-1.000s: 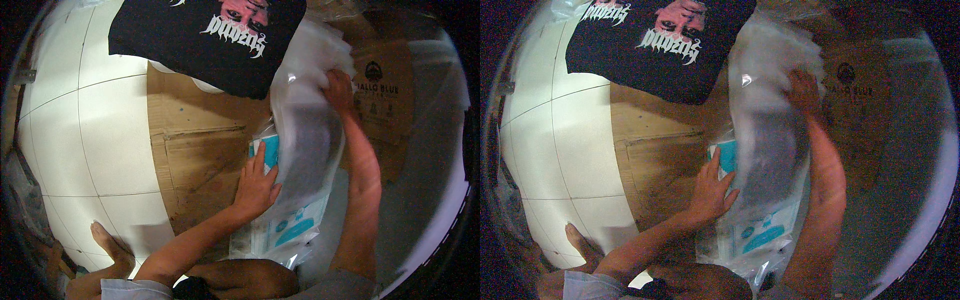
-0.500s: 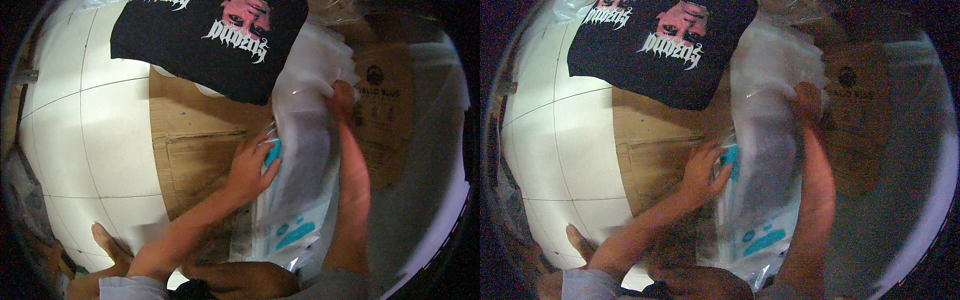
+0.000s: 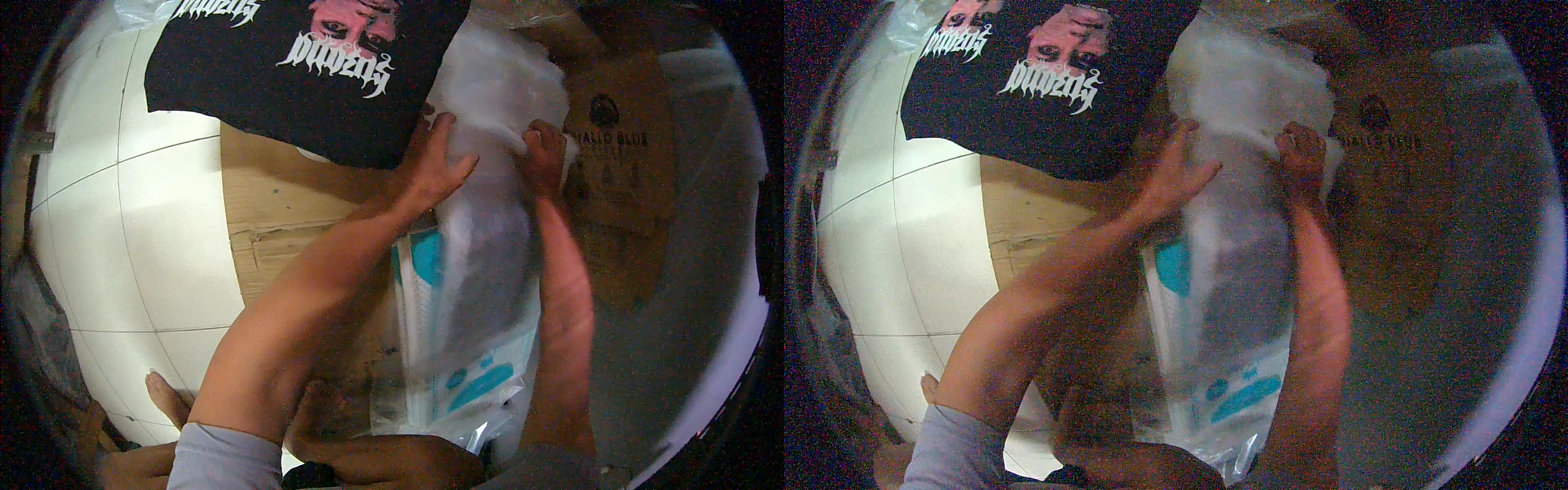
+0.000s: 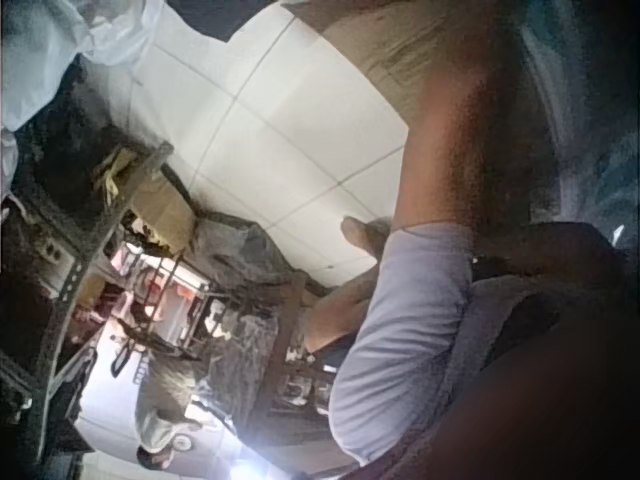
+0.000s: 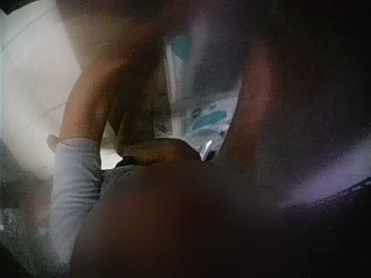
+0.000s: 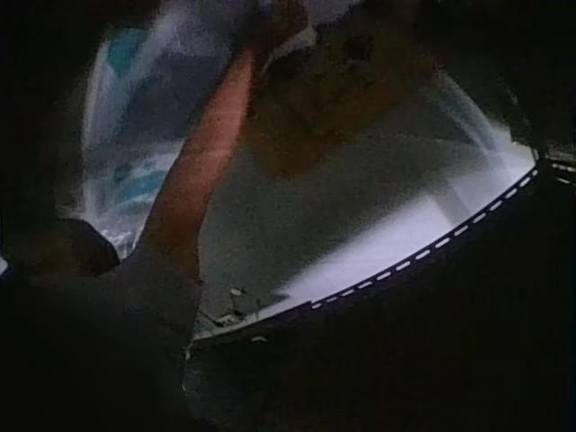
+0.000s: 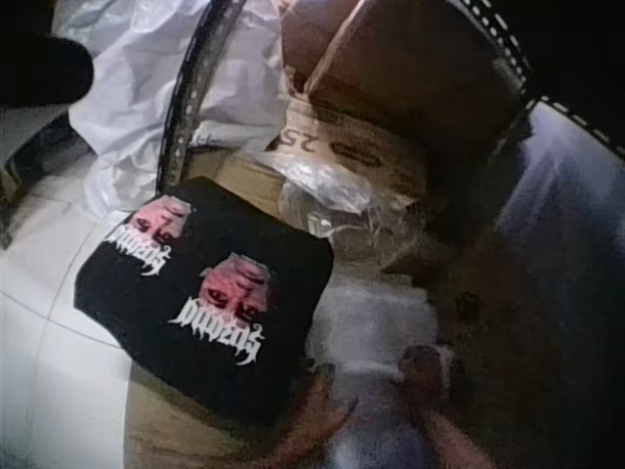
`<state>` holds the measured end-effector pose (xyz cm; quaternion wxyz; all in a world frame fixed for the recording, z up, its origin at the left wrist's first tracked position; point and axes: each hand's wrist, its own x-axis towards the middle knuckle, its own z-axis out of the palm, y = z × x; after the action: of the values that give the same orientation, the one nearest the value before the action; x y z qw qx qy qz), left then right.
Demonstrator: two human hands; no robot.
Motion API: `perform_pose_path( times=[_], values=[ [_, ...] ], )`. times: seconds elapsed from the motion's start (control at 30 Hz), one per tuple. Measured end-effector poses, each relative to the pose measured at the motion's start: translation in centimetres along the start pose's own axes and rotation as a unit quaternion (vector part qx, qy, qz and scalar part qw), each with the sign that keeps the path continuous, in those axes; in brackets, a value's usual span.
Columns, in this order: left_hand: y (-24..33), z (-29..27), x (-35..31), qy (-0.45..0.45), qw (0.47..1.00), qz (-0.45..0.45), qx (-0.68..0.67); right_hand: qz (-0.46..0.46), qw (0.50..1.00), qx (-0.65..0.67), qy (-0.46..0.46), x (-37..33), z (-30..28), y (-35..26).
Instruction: The person places folded black t-shirts into clear plastic bags, smooths the bags, and stacks them on a table. The person also retrieves additional bags from a nearby shelf and continues the packing process.
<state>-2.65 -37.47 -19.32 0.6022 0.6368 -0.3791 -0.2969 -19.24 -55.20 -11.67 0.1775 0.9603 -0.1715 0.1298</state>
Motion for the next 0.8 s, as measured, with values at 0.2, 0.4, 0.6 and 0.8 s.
perform_pose_path(
  times=[0.2,0.4,0.6,0.8],
  values=[
    [0.7,0.2,1.4,0.024,0.998,0.050,0.029,0.026,0.999,-0.013,0.027,-1.1,0.6,-0.5],
    [2.5,-0.6,2.7,-0.056,0.991,0.018,0.120,0.014,0.997,0.070,0.019,-1.5,0.8,-0.1],
    [3.8,-0.9,1.6,-0.066,0.973,0.133,0.174,0.044,0.994,0.094,-0.046,-0.5,-0.7,-1.0],
    [5.0,-1.5,0.8,-0.084,0.942,0.205,0.254,0.048,0.987,0.126,-0.087,1.7,-1.9,-0.6]
  ],
)
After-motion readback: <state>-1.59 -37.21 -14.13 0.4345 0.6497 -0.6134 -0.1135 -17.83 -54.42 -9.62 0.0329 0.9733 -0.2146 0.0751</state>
